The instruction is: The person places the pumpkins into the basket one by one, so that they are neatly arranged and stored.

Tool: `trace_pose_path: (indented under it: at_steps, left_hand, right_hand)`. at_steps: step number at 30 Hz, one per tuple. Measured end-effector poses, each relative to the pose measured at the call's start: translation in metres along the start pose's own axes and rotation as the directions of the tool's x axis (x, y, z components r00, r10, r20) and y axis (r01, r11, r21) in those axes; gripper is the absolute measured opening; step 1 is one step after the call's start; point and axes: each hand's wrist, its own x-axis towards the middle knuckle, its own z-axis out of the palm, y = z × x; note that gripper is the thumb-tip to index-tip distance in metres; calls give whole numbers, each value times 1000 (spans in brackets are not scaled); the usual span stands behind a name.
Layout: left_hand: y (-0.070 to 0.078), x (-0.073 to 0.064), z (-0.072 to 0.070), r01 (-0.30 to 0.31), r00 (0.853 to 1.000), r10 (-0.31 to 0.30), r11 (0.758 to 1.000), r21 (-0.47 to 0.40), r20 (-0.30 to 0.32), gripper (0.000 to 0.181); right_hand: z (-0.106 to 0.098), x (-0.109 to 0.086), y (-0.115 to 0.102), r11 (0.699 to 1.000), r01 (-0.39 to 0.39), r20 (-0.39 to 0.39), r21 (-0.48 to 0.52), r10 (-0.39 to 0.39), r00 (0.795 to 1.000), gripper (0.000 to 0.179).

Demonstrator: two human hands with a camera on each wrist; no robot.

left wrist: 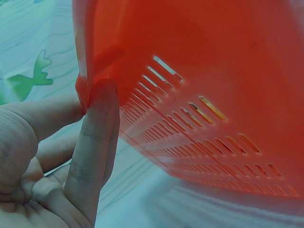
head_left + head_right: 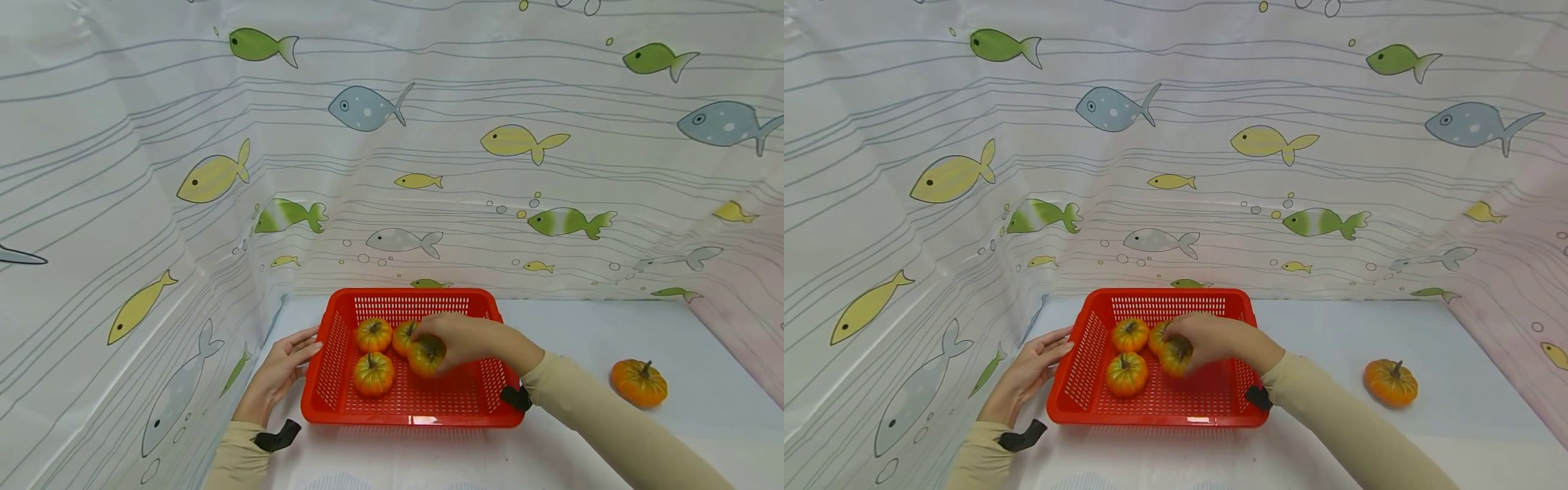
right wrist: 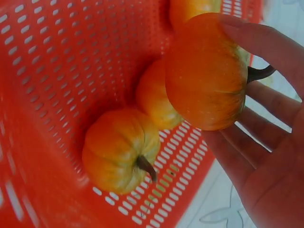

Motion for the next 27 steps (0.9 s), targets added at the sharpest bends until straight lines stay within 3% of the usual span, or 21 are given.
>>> trace_pose_path:
  at_steps: [11,20,27]
  left_hand:
    - [0,0,0,1,1000,-1,1000,-2,-4,62]
    - [-1,1,0,1,1000,-1,1000,2,-9,61]
    - [-2,2,0,2,1000,-2,1000,11,-14,61]
  right_hand:
    - [20,26,-9,996,57,64,-70,-53,997,53]
    - [28,35,-9,996,31,101,-79,-23,995,55]
    - [35,41,-8,986,53,110,-159,-35,993,55]
